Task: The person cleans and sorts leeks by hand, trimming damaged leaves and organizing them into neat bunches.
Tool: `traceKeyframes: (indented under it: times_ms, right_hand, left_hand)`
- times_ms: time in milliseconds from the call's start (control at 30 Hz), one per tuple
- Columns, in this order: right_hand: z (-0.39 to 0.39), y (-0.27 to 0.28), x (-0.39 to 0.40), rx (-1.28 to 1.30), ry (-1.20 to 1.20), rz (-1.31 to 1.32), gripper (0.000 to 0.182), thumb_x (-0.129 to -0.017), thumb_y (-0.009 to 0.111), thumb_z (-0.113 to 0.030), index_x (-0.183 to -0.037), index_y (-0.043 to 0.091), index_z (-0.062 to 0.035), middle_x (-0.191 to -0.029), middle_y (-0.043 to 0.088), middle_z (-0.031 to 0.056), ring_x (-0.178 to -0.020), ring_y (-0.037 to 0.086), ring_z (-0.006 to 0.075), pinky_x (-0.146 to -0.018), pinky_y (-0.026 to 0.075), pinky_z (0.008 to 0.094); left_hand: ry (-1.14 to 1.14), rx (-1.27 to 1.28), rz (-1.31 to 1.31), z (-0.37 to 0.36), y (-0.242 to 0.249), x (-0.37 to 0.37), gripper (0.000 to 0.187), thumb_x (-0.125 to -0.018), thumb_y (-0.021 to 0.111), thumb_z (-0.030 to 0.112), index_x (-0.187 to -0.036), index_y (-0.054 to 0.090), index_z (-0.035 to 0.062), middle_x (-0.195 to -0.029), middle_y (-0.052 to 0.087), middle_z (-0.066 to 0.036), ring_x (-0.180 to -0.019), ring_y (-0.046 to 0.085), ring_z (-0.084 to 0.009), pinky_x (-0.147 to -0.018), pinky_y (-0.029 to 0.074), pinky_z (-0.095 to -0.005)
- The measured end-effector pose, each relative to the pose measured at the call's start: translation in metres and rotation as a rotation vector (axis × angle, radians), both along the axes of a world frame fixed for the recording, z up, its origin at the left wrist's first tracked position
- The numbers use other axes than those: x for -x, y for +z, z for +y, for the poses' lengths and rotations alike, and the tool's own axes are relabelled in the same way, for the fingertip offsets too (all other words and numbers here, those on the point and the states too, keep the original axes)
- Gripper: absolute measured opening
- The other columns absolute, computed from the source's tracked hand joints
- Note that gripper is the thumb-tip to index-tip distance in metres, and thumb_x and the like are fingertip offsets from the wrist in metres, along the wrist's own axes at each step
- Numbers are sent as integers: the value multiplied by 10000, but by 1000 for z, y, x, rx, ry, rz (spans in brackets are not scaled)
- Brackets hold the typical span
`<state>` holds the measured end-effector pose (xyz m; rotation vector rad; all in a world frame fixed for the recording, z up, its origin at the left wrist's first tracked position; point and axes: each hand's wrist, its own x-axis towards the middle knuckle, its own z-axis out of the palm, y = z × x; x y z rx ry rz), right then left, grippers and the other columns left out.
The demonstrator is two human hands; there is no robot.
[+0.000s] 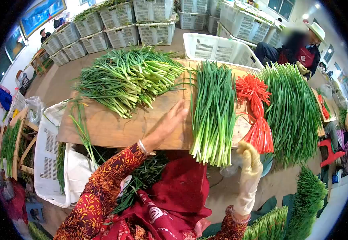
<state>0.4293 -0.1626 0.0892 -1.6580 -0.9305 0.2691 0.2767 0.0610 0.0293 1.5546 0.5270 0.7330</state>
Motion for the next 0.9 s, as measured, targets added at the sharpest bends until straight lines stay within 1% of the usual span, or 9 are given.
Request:
traceKeyframes:
  times_ms: [200, 233, 367, 433, 567, 700, 767, 833, 900]
  right_hand:
    - [3, 11, 81, 136, 452, 20, 148, -833, 512, -60, -936, 612, -23, -740, 588, 45, -691, 547, 128, -653, 439, 243]
    - [8, 0, 92, 139, 549, -26, 142, -820, 528, -48, -931, 615, -27, -759, 603, 60, -687, 571, 143, -651, 456, 251]
    - [43, -22, 131, 134, 786, -77, 148, -802, 544, -36, -932, 615, -32, -796, 623, 82, -686, 606, 156, -653, 471, 255]
    - [70, -20, 148, 193, 842, 29, 157, -810, 526, -33, -944, 609, -30, -800, 619, 98, -720, 608, 176, -671, 469, 264]
    - [152, -23, 179, 22, 735, -320, 175, -812, 553, -113, -962, 591, -31, -851, 622, 127, -779, 602, 253, -689, 462, 317]
    - [232, -28, 209, -73, 565, -814, 223, -781, 607, -220, -931, 564, -61, -796, 600, 132, -722, 592, 288, -628, 461, 368]
    - [266, -46, 218, 280, 384, -1059, 286, -722, 667, -281, -893, 569, -73, -773, 589, 121, -678, 589, 282, -597, 465, 371]
    - [279, -48, 224, 376, 344, -1020, 357, -679, 690, -349, -879, 572, -78, -743, 610, 126, -722, 615, 262, -628, 485, 367]
    - [273, -34, 226, 402, 405, -856, 377, -711, 662, -302, -951, 576, -25, -826, 619, 172, -788, 600, 316, -688, 470, 385]
  left_hand:
    - [-49, -36, 45, -41, 3, 65, 568, -898, 460, 265, -1328, 225, -22, -1345, 318, -136, -1242, 314, -206, -1026, 258, -319]
    - [45, -128, -33, -47, -22, 74, 512, -899, 453, 282, -1302, 294, 10, -1261, 405, -127, -1164, 403, -203, -960, 335, -302]
    - [-27, 141, -78, -79, -16, 142, 415, -902, 448, 194, -1268, 351, 24, -1180, 468, -94, -1081, 452, -169, -937, 352, -299]
    - [37, 19, -51, -96, -9, 176, 366, -911, 426, 169, -1242, 381, 21, -1170, 473, -81, -1078, 454, -161, -931, 356, -288]
    - [164, 432, -6, -133, -7, 240, 302, -906, 426, 131, -1184, 435, 13, -1104, 501, -64, -1022, 478, -123, -896, 380, -259]
    - [223, 480, -47, -153, -20, 276, 266, -906, 424, 134, -1139, 462, 10, -1056, 519, -51, -988, 487, -109, -865, 393, -242]
    - [202, 412, -36, -153, -15, 288, 297, -912, 437, 183, -1159, 450, 20, -1065, 518, -44, -965, 503, -106, -845, 404, -233]
    - [322, 247, 91, -136, -10, 299, 279, -890, 474, 190, -1137, 478, 59, -1078, 518, -37, -950, 507, -115, -832, 405, -239]
    - [551, -164, 212, -110, 7, 307, 319, -854, 522, 205, -1135, 466, 66, -1178, 449, -108, -1117, 414, -218, -914, 360, -318]
